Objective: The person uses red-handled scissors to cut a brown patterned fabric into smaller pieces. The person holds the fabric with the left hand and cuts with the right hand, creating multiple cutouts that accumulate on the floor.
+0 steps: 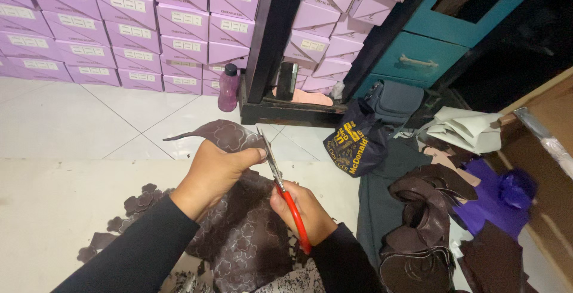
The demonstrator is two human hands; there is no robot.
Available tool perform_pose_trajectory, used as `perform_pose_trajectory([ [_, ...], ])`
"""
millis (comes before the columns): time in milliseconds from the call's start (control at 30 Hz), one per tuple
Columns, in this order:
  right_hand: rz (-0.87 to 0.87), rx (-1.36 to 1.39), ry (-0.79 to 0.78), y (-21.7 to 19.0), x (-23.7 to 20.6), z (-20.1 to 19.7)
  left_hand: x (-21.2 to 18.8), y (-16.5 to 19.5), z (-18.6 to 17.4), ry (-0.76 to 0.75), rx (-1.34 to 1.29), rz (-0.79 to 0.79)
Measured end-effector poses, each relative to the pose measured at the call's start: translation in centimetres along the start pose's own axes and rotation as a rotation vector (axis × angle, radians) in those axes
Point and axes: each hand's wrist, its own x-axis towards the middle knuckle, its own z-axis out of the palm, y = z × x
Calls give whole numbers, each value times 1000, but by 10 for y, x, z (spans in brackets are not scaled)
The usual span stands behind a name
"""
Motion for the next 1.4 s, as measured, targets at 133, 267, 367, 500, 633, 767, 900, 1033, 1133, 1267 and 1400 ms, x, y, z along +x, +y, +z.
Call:
perform_pose_trajectory([
  [133,4,9,-11,2,1,-1,2,-1,1,17,8,-86],
  [267,63,52,9,5,3,2,4,2,-1,17,41,-139],
  [367,49,97,26,6,2,6,4,3,-1,4,-14,-139],
  [500,57,108,47,6,1,8,4,3,-2,1,-80,-162],
  [633,62,107,25,6,1,6,6,3,-5,-10,-105,-185],
  [767,33,70,22,10,3,5,6,1,-8,-29,-125,-152],
  [900,48,83,11,14,4,2,5,1,-10,-24,-72,-128],
  [1033,34,138,-32,14,6,-1,6,4,-12,-12,-31,-146],
  [1133,66,219,-69,13,5,0,5,5,-11,-50,0,-88],
  [1267,82,221,-64,9,1,-1,1,4,-6,-32,73,-86],
  [1400,88,244,-27,7,2,0,0,1,-1,-56,-55,7],
])
